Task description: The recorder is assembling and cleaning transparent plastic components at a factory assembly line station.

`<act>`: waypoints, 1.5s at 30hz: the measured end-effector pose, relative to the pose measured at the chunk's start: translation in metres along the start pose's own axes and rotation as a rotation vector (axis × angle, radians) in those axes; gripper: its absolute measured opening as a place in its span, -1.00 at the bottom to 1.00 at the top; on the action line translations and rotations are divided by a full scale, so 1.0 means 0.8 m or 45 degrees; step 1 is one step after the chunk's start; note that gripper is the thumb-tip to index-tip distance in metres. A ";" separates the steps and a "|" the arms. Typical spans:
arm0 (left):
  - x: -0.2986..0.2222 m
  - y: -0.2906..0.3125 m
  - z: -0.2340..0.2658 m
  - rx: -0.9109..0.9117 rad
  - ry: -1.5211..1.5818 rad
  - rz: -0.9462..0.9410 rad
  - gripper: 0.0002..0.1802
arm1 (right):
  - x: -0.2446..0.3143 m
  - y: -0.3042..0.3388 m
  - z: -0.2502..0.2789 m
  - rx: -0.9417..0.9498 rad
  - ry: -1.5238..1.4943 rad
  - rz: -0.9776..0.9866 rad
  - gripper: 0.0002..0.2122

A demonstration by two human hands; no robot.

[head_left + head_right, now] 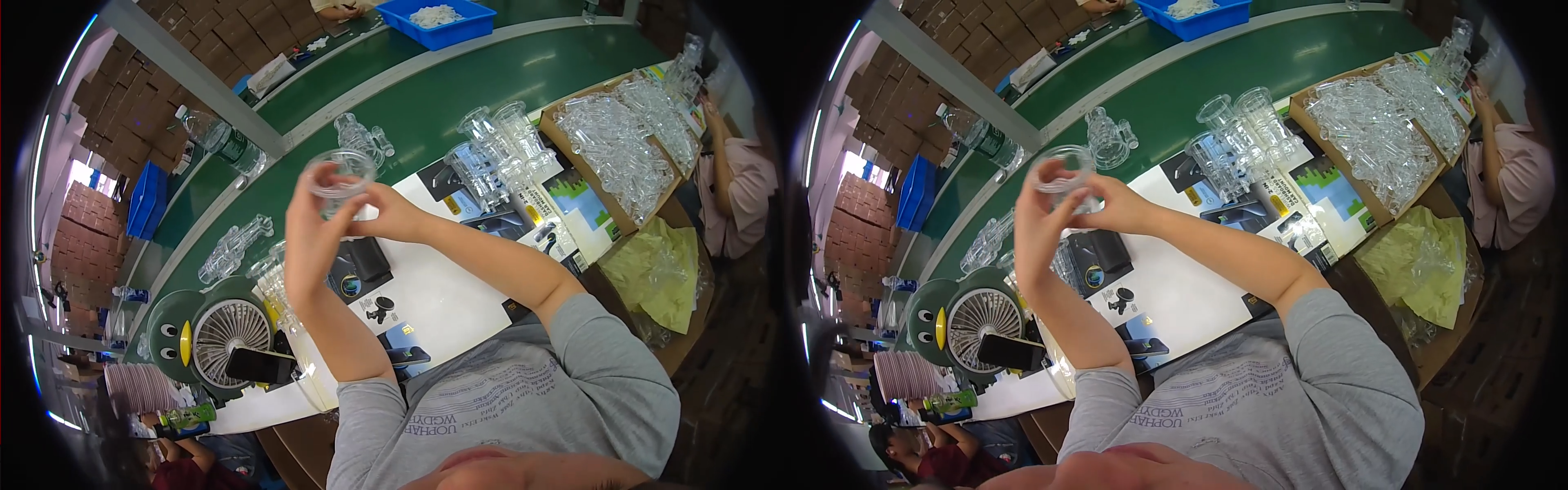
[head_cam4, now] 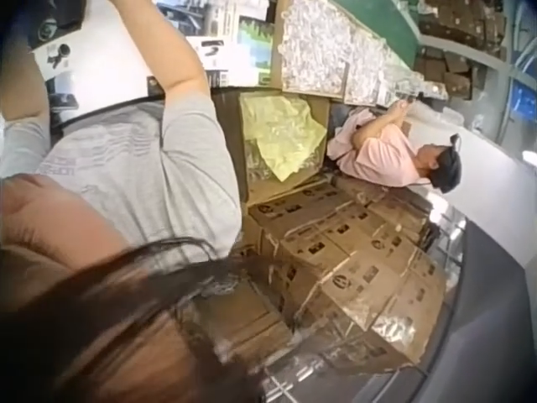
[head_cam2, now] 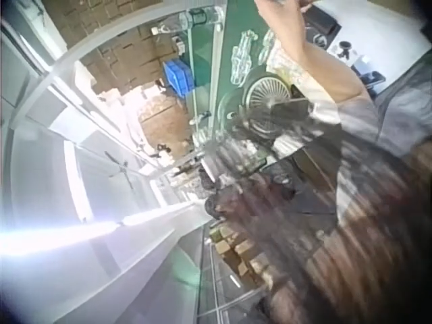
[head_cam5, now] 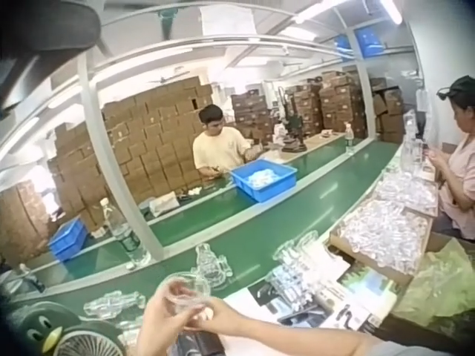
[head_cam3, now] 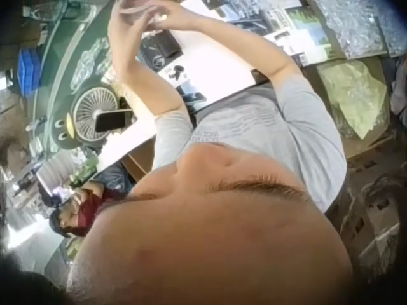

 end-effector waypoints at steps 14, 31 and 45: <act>-0.023 0.015 0.024 -0.090 -0.526 -0.053 -0.48 | -0.123 -0.084 0.031 -0.625 -1.196 -0.752 -0.62; -0.007 0.008 0.040 -0.289 -0.373 -0.152 -0.48 | -0.068 -0.067 0.051 -0.615 -0.903 -0.469 -0.72; 0.020 -0.015 0.039 -0.414 1.325 -0.210 -0.41 | 0.095 0.007 0.036 -0.292 1.108 0.680 -0.69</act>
Point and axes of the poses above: each hand's wrist, its own y-axis away from the middle knuckle, its own z-axis out of the back of the hand, x = y × z, the point moved 2 cm from there along -y, towards the middle knuckle, and after that the axes turned 7 degrees about y, right-handed, at the moved point
